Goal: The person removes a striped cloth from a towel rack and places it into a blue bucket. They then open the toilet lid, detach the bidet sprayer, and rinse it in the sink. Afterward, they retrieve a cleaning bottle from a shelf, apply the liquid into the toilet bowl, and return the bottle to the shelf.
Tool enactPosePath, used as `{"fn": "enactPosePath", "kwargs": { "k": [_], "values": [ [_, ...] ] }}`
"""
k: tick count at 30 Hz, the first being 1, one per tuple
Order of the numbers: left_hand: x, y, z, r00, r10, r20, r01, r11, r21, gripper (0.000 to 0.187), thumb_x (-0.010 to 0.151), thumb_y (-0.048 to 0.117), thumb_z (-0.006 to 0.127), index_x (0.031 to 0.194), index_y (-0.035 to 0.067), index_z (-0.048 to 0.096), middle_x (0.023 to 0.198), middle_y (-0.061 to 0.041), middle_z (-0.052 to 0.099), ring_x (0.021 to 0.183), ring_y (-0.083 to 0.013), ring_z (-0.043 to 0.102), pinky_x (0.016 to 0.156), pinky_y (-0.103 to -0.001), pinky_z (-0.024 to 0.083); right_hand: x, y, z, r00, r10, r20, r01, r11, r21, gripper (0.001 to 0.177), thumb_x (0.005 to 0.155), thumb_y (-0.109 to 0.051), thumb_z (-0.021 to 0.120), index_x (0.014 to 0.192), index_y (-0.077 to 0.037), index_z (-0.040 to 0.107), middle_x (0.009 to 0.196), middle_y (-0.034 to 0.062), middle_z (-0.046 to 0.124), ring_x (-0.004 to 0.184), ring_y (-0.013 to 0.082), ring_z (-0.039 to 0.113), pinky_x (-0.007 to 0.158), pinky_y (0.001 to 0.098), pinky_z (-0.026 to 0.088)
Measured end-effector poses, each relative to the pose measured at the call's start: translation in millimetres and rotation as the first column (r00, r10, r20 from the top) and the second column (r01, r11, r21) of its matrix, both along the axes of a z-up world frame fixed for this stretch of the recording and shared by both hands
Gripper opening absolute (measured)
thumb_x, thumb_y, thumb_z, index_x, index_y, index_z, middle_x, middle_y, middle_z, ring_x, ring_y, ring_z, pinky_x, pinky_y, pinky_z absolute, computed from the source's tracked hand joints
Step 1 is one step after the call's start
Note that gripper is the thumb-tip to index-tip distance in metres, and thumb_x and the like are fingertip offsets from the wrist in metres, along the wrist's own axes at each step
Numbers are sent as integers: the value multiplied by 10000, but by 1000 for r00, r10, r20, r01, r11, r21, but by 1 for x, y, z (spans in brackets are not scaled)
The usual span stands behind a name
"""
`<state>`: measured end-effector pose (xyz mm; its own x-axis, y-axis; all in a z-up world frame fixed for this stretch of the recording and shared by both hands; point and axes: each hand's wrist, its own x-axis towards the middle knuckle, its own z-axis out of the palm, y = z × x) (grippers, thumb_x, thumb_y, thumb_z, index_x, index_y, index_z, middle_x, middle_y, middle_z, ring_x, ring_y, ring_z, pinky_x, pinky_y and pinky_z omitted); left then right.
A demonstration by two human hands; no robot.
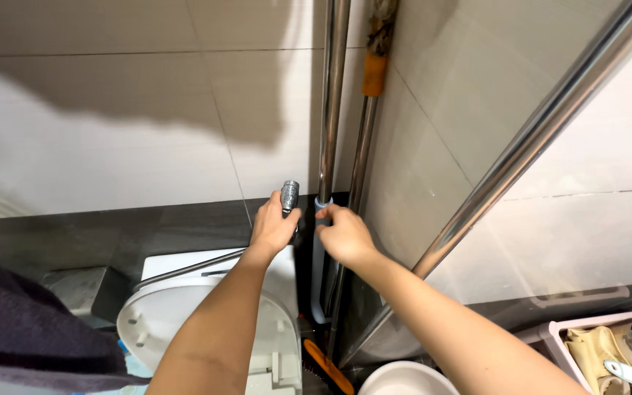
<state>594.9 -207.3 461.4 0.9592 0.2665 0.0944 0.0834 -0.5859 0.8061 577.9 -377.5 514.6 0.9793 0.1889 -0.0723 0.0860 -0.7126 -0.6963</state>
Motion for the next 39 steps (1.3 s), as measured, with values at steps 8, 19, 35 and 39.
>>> {"fn": "enactPosePath", "kwargs": {
  "k": [8,19,35,39],
  "values": [
    [13,-12,-10,996,76,41,-79,995,65,384,747,174,702,1102,52,622,926,-236,719,912,-435,686,827,-509,540,1,14,-27,997,10,-81,-12,1000,-24,380,818,-176,663,1188,-89,666,1265,158,650,1187,324,632,1007,414,493],
    [27,13,9,992,-53,-113,55,998,14,233,756,146,696,985,105,709,880,-186,735,865,-366,708,773,-455,537,8,3,-30,994,-52,-94,46,997,-66,329,845,-182,642,1157,-81,665,1176,156,708,1124,316,673,963,425,511],
    [19,-12,-6,971,237,-14,-222,887,-404,189,645,88,695,808,8,645,636,-129,641,588,-229,598,578,-418,494,11,28,-28,998,1,-70,-4,999,-34,353,823,-171,647,1162,-72,666,1137,173,723,1107,323,687,959,413,522],
    [23,-23,2,952,307,-4,-282,870,-404,148,658,73,675,770,-9,623,601,-142,630,545,-266,584,559,-413,477,14,20,-23,999,-17,-31,17,1000,-12,371,822,-160,664,1182,-71,665,1270,152,674,1198,325,632,995,415,492]
  ]
}}
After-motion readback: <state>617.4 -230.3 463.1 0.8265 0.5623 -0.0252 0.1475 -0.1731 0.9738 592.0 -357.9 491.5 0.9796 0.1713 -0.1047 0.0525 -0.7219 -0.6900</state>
